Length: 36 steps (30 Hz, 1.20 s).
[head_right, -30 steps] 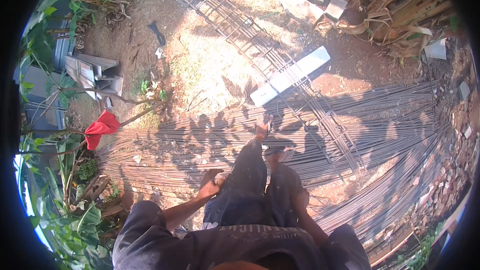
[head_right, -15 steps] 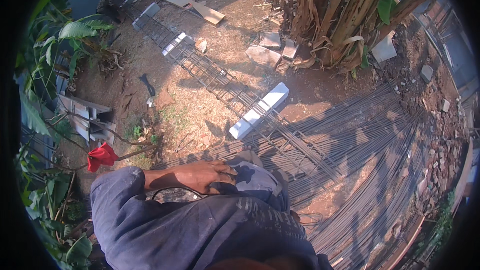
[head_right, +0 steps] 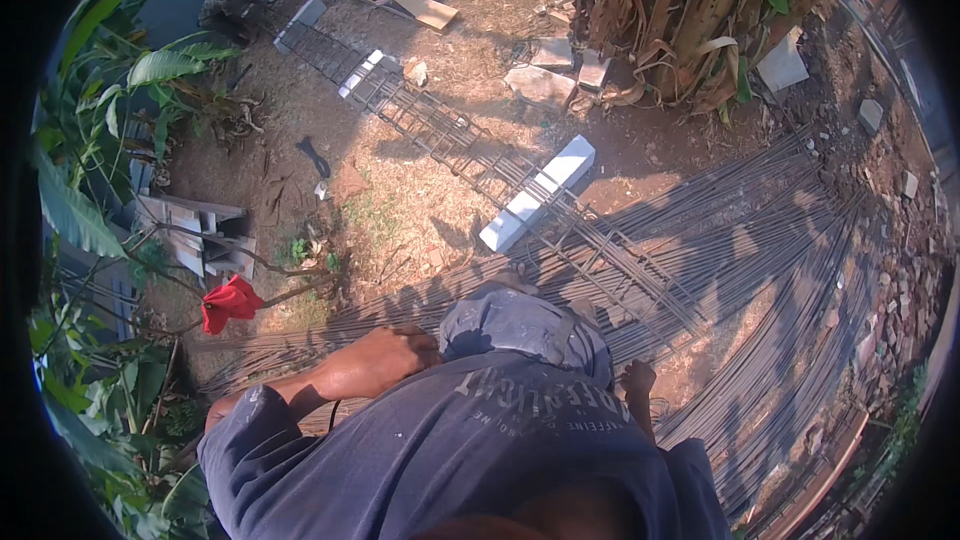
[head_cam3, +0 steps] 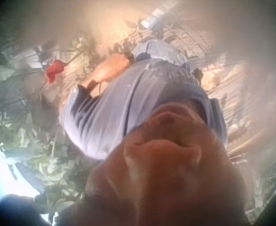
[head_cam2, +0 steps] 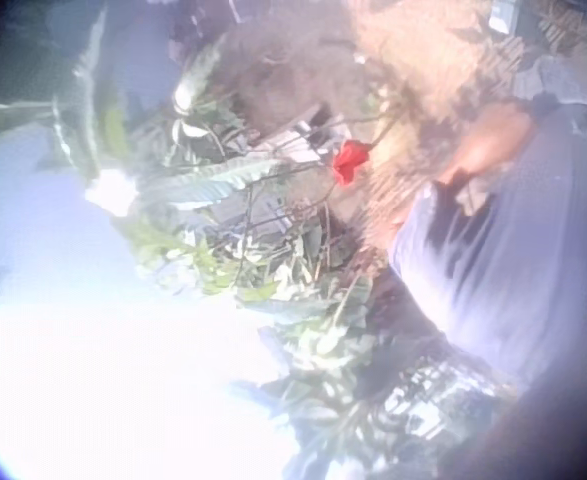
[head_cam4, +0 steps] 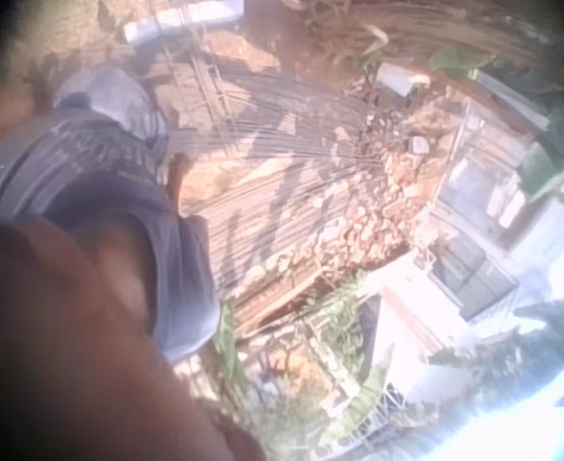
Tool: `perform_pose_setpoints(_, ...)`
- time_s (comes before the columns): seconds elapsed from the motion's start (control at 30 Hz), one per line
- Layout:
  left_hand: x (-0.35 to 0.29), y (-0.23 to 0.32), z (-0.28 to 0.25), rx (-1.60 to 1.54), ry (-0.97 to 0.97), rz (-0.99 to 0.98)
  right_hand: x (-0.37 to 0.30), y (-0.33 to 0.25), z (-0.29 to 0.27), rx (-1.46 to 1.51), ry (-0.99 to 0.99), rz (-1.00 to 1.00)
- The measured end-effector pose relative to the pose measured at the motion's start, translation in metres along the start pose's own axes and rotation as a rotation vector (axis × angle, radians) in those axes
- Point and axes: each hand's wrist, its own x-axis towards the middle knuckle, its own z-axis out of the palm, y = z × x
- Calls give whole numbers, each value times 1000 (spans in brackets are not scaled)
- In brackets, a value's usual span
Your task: The person assembles a rebar cage by tying steel bars together using wire and pliers. They position the bars on a concrete block, wrap wire around intersections, and twist the wire to secure the structure. The person also moves the cage and retrieves additional materials from the ground.
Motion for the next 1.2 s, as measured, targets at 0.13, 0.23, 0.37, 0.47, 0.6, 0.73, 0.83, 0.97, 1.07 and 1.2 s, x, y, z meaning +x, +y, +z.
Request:
perform_pose_setpoints(0.13,-50,35,10,-132,-137,-436,-21,-133,179,-188,384,149)
perform_pose_setpoints(0.23,-64,40,-15,-255,-226,-520,-9,-164,191,-262,350,97)
perform_pose_setpoints(0.37,-78,19,-11,-332,-129,-379,28,-161,149,-239,297,114)
perform_pose_setpoints(0.47,-77,29,-20,-337,-108,-487,20,-143,205,-234,321,260)
perform_pose_setpoints(0.6,-51,-11,-28,-194,-100,-304,72,-95,118,172,134,165)
perform_pose_setpoints(0.73,-45,-42,-5,-169,79,-306,43,-116,170,-158,366,146)
perform_pose_setpoints(0.83,-50,-55,-20,-211,21,-261,31,-126,195,-146,400,115)
perform_pose_setpoints(0.97,-66,-60,-56,-262,-88,-152,21,-125,170,126,160,100)
perform_pose_setpoints(1.07,-51,-45,-72,-272,-231,-146,16,-116,176,-1093,150,-137)
perform_pose_setpoints(1.2,-37,-49,-45,-214,-139,-74,-3,-106,155,-1248,246,-86)
